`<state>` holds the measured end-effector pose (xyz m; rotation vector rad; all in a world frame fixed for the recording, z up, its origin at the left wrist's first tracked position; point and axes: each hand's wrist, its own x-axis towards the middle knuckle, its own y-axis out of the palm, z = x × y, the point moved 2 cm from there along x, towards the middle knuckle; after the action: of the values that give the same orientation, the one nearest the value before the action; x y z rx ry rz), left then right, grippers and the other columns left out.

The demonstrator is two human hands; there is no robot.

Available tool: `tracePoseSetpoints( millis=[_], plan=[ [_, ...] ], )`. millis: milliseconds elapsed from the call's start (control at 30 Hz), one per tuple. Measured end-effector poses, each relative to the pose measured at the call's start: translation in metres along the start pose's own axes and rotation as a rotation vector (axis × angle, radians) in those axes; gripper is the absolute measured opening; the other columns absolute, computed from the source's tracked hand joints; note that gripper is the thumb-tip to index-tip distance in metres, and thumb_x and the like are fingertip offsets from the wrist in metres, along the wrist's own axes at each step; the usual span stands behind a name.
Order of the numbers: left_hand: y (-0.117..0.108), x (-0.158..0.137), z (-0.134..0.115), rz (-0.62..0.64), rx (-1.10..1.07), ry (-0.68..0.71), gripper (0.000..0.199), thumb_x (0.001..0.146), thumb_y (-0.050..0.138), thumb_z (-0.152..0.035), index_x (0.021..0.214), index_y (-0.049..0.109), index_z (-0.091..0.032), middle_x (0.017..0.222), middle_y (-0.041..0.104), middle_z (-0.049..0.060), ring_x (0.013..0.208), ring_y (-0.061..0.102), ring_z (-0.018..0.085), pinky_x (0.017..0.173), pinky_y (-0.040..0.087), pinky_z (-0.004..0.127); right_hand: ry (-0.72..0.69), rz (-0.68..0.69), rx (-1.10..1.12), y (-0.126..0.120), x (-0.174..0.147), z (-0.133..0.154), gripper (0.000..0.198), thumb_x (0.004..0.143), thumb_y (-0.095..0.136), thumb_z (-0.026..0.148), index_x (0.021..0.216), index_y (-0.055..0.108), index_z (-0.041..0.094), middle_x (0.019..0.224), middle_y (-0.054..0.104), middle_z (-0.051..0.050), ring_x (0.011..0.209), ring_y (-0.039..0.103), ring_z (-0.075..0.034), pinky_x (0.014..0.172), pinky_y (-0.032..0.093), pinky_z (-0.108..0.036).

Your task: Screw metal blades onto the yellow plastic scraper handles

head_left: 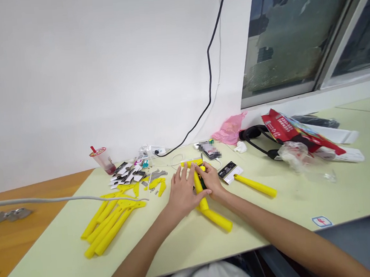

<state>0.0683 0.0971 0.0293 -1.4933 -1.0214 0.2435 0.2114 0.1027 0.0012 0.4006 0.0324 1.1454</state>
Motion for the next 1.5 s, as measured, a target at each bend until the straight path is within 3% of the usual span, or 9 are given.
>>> tracePoseSetpoints(
  millis=[100, 233, 367, 500, 967, 1133, 1267, 1400, 1500],
  plan=[
    [-0.004, 0.009, -0.002, 0.158, -0.044, -0.047, 0.118, 0.080, 0.083, -0.067, 0.176, 0.028, -0.027, 0.182, 0.022, 0.022, 0.160, 0.035, 0.052, 0.115, 0.046, 0.062, 0.057, 0.021, 0.080, 0.002, 0.003, -0.001, 0.051, 0.071, 0.089, 0.064, 0.088, 0.063, 0.025, 0.073, 0.058, 0.006, 0.062, 0.050, -0.014, 0.058, 0.046, -0.027],
    [-0.013, 0.012, -0.007, 0.310, -0.066, -0.114, 0.123, 0.082, 0.084, -0.055, 0.179, 0.013, -0.030, 0.184, 0.005, 0.023, 0.140, 0.062, 0.047, 0.099, 0.057, 0.052, 0.093, 0.031, 0.153, 0.005, -0.001, 0.003, 0.052, 0.068, 0.092, 0.062, 0.085, 0.060, 0.024, 0.069, 0.055, 0.007, 0.058, 0.047, -0.012, 0.054, 0.043, -0.025],
    [-0.018, 0.013, -0.008, 0.315, -0.046, -0.135, 0.122, 0.084, 0.083, -0.046, 0.179, 0.008, -0.035, 0.185, 0.009, 0.020, 0.132, 0.069, 0.041, 0.098, 0.058, 0.047, 0.109, 0.049, 0.220, 0.006, -0.003, 0.004, 0.054, 0.065, 0.096, 0.058, 0.082, 0.060, 0.023, 0.063, 0.054, 0.008, 0.055, 0.046, -0.010, 0.051, 0.040, -0.024],
    [-0.021, 0.013, -0.006, 0.315, -0.005, -0.115, 0.111, 0.087, 0.077, -0.036, 0.178, 0.014, -0.038, 0.185, 0.013, 0.016, 0.116, 0.076, 0.036, 0.089, 0.060, 0.043, 0.120, 0.086, 0.239, 0.006, -0.002, 0.003, 0.051, 0.066, 0.097, 0.054, 0.085, 0.061, 0.022, 0.063, 0.057, 0.008, 0.052, 0.048, -0.009, 0.050, 0.038, -0.023],
    [-0.018, 0.011, 0.005, 0.060, -0.189, -0.067, 0.088, 0.091, 0.055, -0.013, 0.173, 0.033, -0.036, 0.181, 0.029, 0.014, 0.086, 0.074, 0.021, 0.081, 0.060, 0.039, 0.084, 0.178, 0.295, 0.010, -0.006, 0.016, 0.045, 0.069, 0.098, 0.046, 0.090, 0.066, 0.022, 0.080, 0.067, 0.004, 0.057, 0.051, -0.007, 0.045, 0.040, -0.019],
    [-0.015, 0.012, 0.016, -0.059, -0.314, 0.004, 0.079, 0.091, 0.046, -0.005, 0.166, 0.046, -0.031, 0.179, 0.033, 0.013, 0.112, 0.074, 0.026, 0.092, 0.062, 0.040, 0.090, 0.244, 0.301, 0.013, -0.011, 0.024, 0.046, 0.070, 0.098, 0.048, 0.093, 0.066, 0.024, 0.081, 0.067, 0.004, 0.061, 0.054, -0.009, 0.044, 0.039, -0.018],
    [-0.014, 0.009, 0.025, -0.135, -0.496, 0.085, 0.073, 0.094, 0.046, -0.007, 0.163, 0.048, -0.030, 0.178, 0.033, 0.013, 0.138, 0.063, 0.030, 0.102, 0.062, 0.044, 0.086, 0.319, 0.272, 0.014, -0.012, 0.026, 0.048, 0.074, 0.097, 0.052, 0.104, 0.070, 0.026, 0.083, 0.068, 0.002, 0.064, 0.061, -0.012, 0.044, 0.043, -0.019],
    [-0.018, 0.002, 0.040, -0.137, -0.840, -0.001, 0.066, 0.099, 0.058, -0.021, 0.163, 0.046, -0.035, 0.176, 0.036, 0.013, 0.115, 0.073, 0.026, 0.081, 0.069, 0.038, 0.125, 0.316, 0.217, 0.013, -0.011, 0.022, 0.055, 0.079, 0.093, 0.057, 0.119, 0.068, 0.028, 0.095, 0.077, -0.004, 0.076, 0.074, -0.020, 0.047, 0.048, -0.023],
    [-0.028, -0.003, 0.057, -0.154, -1.187, -0.167, 0.072, 0.093, 0.074, -0.030, 0.159, 0.047, -0.035, 0.170, 0.042, 0.015, 0.094, 0.076, 0.021, 0.063, 0.066, 0.031, 0.180, 0.267, 0.162, 0.010, -0.011, 0.018, 0.059, 0.084, 0.087, 0.064, 0.125, 0.064, 0.028, 0.094, 0.078, -0.004, 0.060, 0.067, -0.016, 0.044, 0.047, -0.024]
  ],
)
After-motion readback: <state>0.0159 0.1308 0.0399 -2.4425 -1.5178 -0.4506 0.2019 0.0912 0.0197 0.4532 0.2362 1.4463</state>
